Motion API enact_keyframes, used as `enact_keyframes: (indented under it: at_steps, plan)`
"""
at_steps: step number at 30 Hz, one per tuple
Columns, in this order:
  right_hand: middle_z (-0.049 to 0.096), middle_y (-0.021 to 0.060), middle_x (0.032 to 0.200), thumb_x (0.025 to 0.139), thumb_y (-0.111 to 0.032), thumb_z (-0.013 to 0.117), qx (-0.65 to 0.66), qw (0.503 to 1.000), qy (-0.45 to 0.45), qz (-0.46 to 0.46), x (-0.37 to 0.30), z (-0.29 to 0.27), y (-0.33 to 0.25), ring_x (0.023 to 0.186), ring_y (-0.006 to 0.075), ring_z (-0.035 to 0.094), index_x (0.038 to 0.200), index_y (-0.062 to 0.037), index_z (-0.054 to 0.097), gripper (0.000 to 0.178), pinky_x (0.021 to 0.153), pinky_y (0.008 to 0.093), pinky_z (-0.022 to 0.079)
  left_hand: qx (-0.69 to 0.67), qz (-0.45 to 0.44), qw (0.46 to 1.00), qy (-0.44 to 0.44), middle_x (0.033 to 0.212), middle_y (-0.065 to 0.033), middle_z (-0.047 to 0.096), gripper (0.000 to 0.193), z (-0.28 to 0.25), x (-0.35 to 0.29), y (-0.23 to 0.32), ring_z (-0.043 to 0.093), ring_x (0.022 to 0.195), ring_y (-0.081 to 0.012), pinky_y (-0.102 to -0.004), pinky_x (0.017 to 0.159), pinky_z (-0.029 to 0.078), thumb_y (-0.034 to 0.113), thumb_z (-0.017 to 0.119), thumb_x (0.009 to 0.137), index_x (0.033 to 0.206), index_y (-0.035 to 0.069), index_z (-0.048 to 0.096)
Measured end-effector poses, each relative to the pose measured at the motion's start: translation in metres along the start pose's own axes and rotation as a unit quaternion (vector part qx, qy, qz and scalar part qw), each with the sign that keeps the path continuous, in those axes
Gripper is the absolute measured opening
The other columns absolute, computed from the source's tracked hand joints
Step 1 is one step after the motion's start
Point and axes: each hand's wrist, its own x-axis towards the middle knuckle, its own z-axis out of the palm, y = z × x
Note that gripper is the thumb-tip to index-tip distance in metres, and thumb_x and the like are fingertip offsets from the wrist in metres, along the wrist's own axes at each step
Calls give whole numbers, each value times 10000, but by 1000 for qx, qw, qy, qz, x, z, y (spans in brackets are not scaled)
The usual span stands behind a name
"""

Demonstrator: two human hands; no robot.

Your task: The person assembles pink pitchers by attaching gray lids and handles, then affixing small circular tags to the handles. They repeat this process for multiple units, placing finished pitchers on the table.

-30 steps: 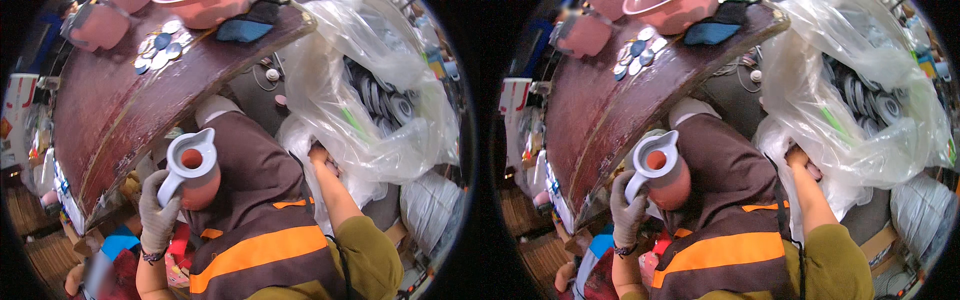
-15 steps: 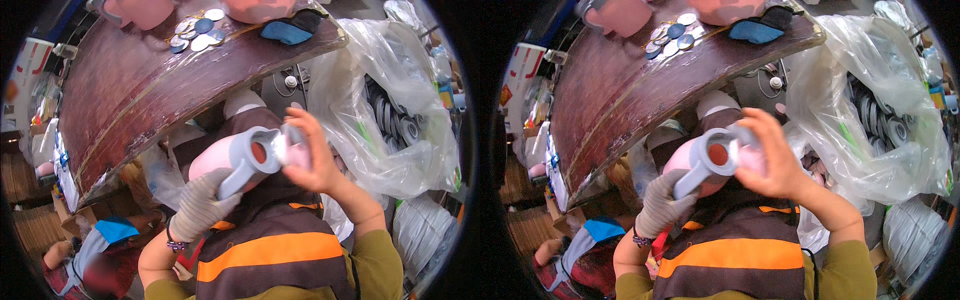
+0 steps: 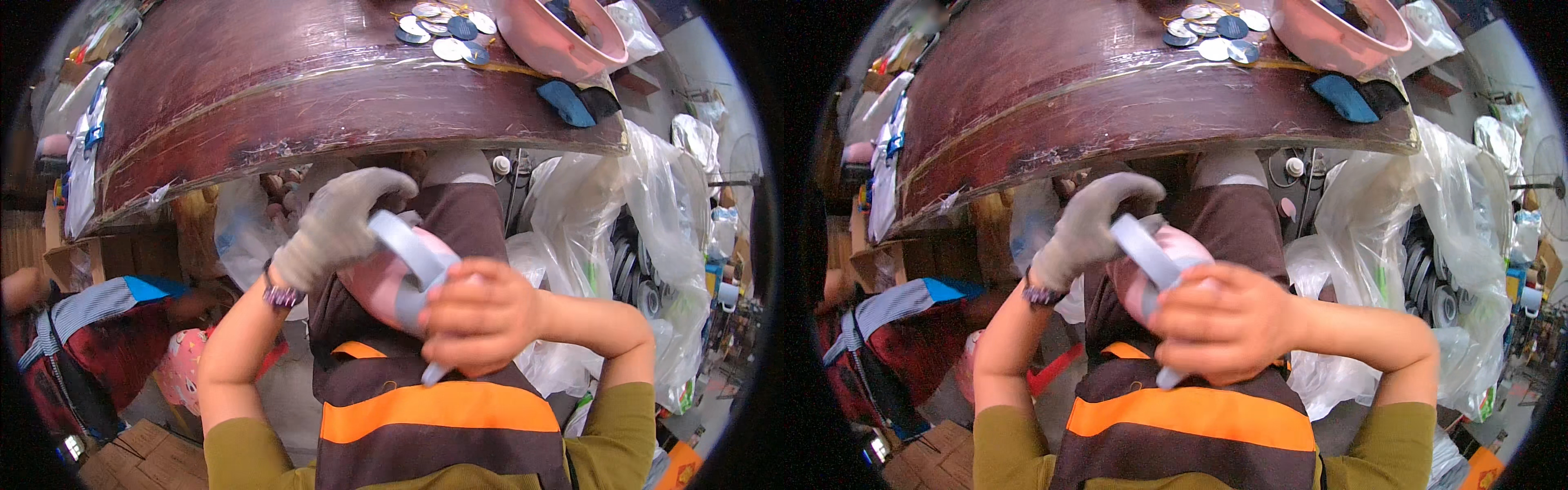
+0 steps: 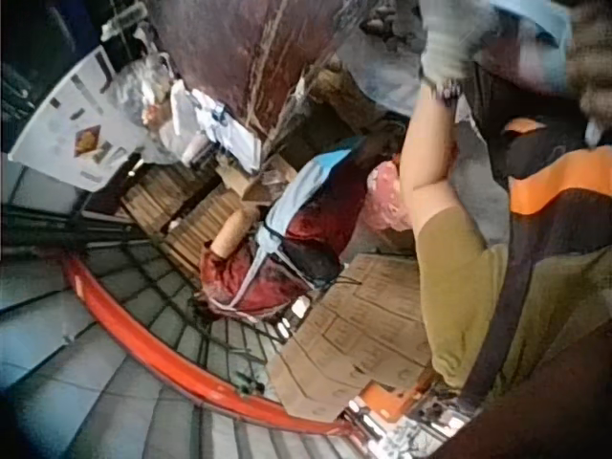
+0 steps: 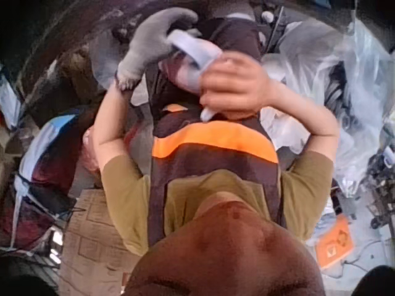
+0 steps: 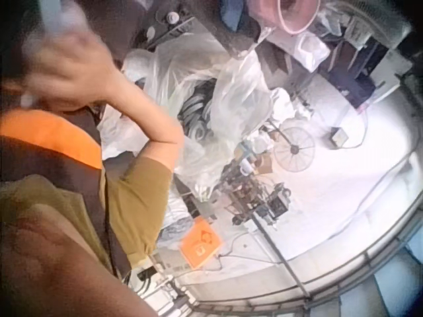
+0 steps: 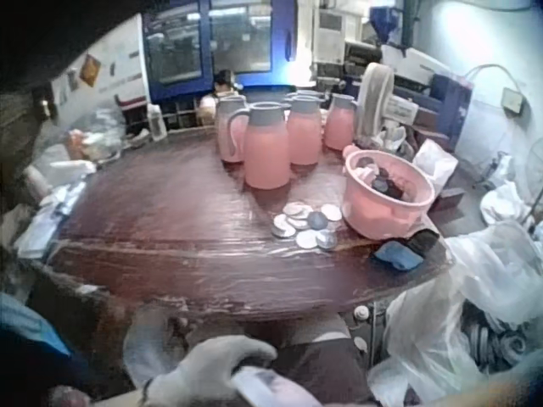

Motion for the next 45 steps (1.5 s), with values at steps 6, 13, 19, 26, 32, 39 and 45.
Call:
enact_keyframes:
  at_steps: [6, 13, 19, 26, 32, 39, 45]
  plan:
    - [636, 33, 1107, 919, -263, 562, 64, 988, -56, -132, 35, 17, -18, 1030, 200, 613, 1035, -153, 620, 171, 926, 391, 480, -126, 4, 988, -88, 880, -139, 682, 213, 47, 17, -29, 654, 842, -287, -359, 761, 505, 240, 683, 816, 939, 67, 667]
    - [616, 94, 1022, 785, -163, 617, 114, 807, 184, 550, -33, 13, 59, 970, 200, 576, 1169, -14, 591, 412, 876, 294, 443, 37, -55, 995, -80, 803, -162, 664, 256, 6, -44, 5, 665, 725, -321, -392, 670, 515, 286, 657, 802, 902, 50, 662]
    - [548, 113, 1207, 878, -356, 592, 171, 776, 159, 586, -34, 11, 60, 1106, 205, 507, 1344, 9, 447, 610, 987, 315, 361, 47, 0, 998, -52, 827, -173, 647, 373, 40, -47, 43, 643, 762, -341, -421, 695, 508, 237, 681, 760, 1072, 47, 603]
    - [361, 229, 1441, 805, -635, 561, -16, 936, 39, 350, -18, -1, 44, 1341, 367, 349, 1375, -83, 447, 802, 1101, 459, 232, 26, -13, 999, -16, 942, -183, 656, 382, -5, -22, 4, 643, 890, -347, -385, 776, 508, 145, 668, 699, 1073, 80, 634]
    - [479, 160, 1345, 790, -683, 523, -120, 976, -148, 103, -5, -29, 65, 1243, 348, 453, 1302, -180, 550, 719, 1042, 493, 302, -118, -31, 988, -89, 924, -154, 663, 386, -24, -21, -20, 659, 880, -298, -353, 802, 503, 107, 628, 682, 1062, 39, 629]
    - [591, 179, 1139, 879, -457, 520, -49, 892, 30, 449, -37, 6, 108, 1033, 352, 565, 1178, -63, 595, 499, 887, 428, 427, -28, -45, 995, -84, 927, -217, 644, 512, 57, -48, 40, 650, 902, -346, -404, 758, 508, 301, 692, 795, 1209, 51, 524]
    - [552, 196, 1225, 822, -562, 564, -123, 877, -109, 451, -1, -15, 42, 1051, 360, 555, 1278, -99, 548, 650, 896, 429, 427, 57, -15, 992, 115, 905, -165, 660, 332, 10, -18, 2, 658, 839, -291, -342, 754, 521, 155, 727, 746, 1038, 42, 619]
